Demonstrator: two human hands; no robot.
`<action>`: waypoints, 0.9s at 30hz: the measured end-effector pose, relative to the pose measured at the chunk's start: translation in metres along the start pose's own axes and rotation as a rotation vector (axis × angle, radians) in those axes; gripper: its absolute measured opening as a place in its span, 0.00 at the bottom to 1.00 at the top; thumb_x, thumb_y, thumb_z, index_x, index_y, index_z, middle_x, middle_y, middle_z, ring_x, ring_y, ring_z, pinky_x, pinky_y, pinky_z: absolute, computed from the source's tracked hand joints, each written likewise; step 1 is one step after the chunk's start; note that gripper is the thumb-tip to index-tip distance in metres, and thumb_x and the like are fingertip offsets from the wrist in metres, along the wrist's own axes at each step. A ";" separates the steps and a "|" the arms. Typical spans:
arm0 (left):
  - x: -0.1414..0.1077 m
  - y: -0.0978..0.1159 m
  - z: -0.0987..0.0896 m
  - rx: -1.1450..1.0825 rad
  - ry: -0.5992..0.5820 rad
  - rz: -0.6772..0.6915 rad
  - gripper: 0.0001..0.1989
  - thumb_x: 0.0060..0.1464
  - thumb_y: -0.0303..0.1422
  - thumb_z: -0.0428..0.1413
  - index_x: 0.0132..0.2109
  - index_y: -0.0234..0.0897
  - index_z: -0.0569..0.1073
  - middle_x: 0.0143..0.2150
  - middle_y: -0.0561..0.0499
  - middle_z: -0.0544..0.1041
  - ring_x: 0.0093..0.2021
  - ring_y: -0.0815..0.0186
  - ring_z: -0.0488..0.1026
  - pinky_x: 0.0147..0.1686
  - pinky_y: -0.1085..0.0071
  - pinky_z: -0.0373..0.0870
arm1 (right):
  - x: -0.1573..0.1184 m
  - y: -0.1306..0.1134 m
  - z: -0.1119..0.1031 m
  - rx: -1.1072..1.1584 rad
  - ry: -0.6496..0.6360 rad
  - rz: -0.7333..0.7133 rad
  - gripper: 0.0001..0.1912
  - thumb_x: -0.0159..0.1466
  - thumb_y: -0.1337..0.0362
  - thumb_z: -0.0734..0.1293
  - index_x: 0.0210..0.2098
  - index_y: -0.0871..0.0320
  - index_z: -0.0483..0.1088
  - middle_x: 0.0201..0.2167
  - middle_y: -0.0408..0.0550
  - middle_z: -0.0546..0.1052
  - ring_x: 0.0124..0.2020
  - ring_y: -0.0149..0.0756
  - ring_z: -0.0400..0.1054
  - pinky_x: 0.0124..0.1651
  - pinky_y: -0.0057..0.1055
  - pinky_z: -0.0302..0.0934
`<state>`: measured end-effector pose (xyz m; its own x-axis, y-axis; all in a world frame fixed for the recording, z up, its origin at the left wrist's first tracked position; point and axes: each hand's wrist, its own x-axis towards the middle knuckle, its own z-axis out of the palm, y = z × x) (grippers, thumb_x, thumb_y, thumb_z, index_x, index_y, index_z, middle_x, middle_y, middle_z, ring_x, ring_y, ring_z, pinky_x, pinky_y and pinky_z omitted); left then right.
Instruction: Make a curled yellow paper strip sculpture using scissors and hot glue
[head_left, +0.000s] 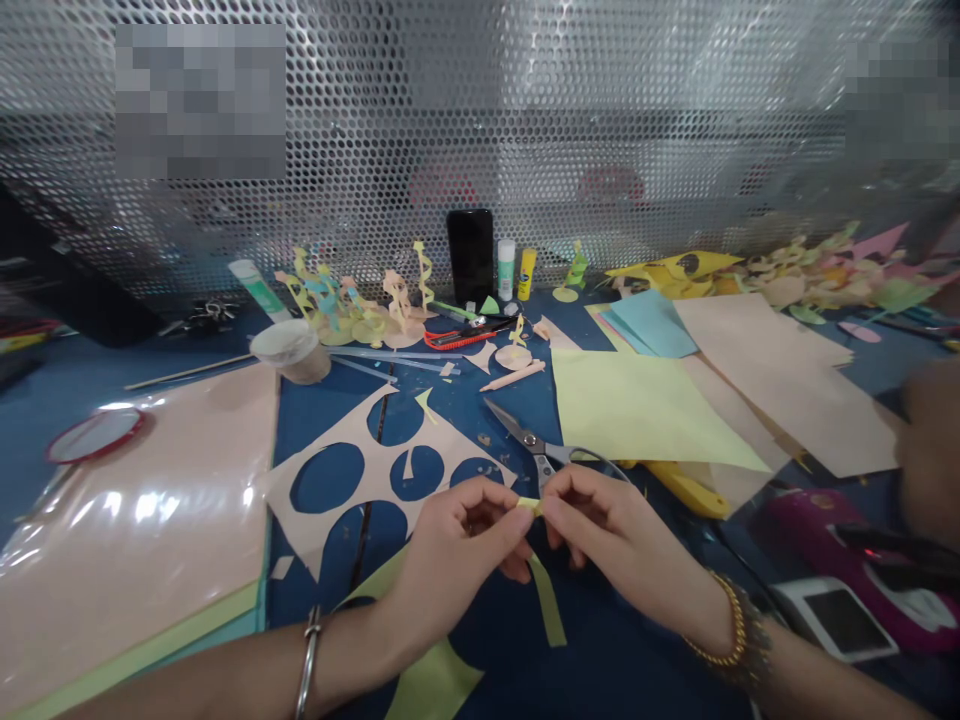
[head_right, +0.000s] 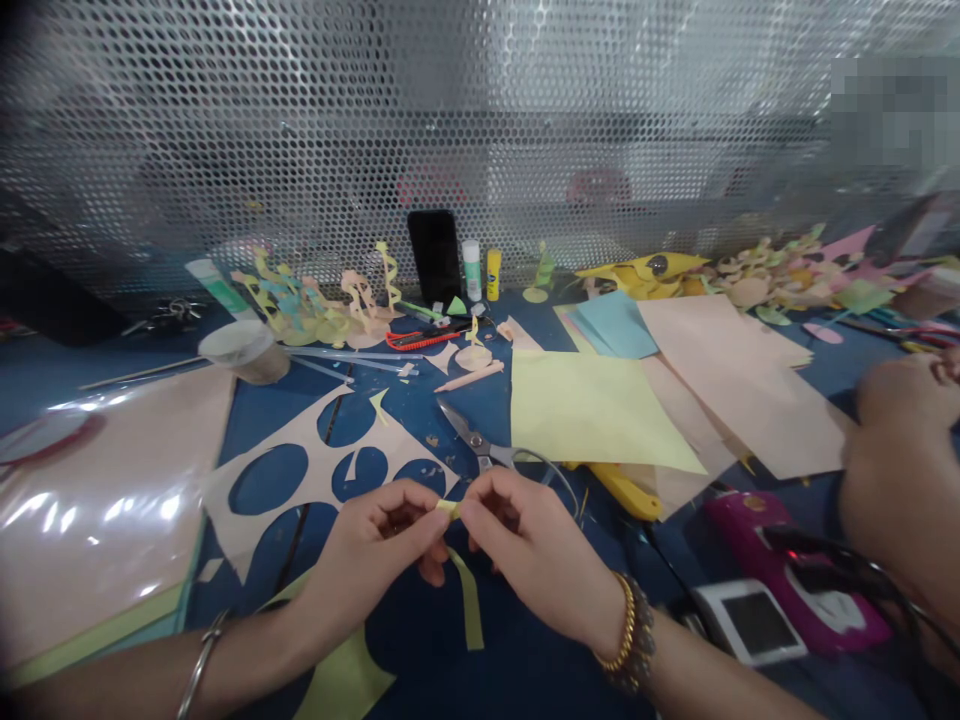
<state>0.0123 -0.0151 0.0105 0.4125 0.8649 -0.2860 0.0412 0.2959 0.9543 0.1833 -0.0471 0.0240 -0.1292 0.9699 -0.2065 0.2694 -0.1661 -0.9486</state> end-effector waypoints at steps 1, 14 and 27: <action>0.000 0.001 0.000 0.005 0.003 0.000 0.08 0.52 0.34 0.60 0.30 0.34 0.73 0.19 0.55 0.76 0.18 0.72 0.74 0.21 0.78 0.73 | 0.000 0.000 0.000 -0.002 -0.002 -0.004 0.11 0.65 0.59 0.61 0.30 0.57 0.67 0.22 0.39 0.69 0.21 0.26 0.61 0.24 0.22 0.59; -0.001 0.002 0.000 0.006 -0.018 0.023 0.08 0.55 0.34 0.57 0.30 0.35 0.74 0.20 0.55 0.75 0.19 0.71 0.73 0.23 0.77 0.73 | -0.002 0.002 0.001 -0.030 0.032 -0.034 0.09 0.64 0.61 0.62 0.31 0.57 0.69 0.23 0.41 0.69 0.24 0.29 0.63 0.26 0.25 0.61; -0.002 0.003 -0.001 0.044 0.004 0.047 0.08 0.55 0.35 0.58 0.32 0.35 0.76 0.18 0.56 0.74 0.17 0.72 0.72 0.21 0.78 0.70 | -0.003 -0.001 0.001 -0.091 0.032 -0.065 0.11 0.66 0.59 0.60 0.30 0.56 0.67 0.22 0.40 0.69 0.23 0.29 0.63 0.26 0.25 0.59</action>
<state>0.0108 -0.0154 0.0140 0.4112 0.8792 -0.2406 0.0617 0.2365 0.9697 0.1826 -0.0503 0.0257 -0.1194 0.9835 -0.1360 0.3472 -0.0870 -0.9338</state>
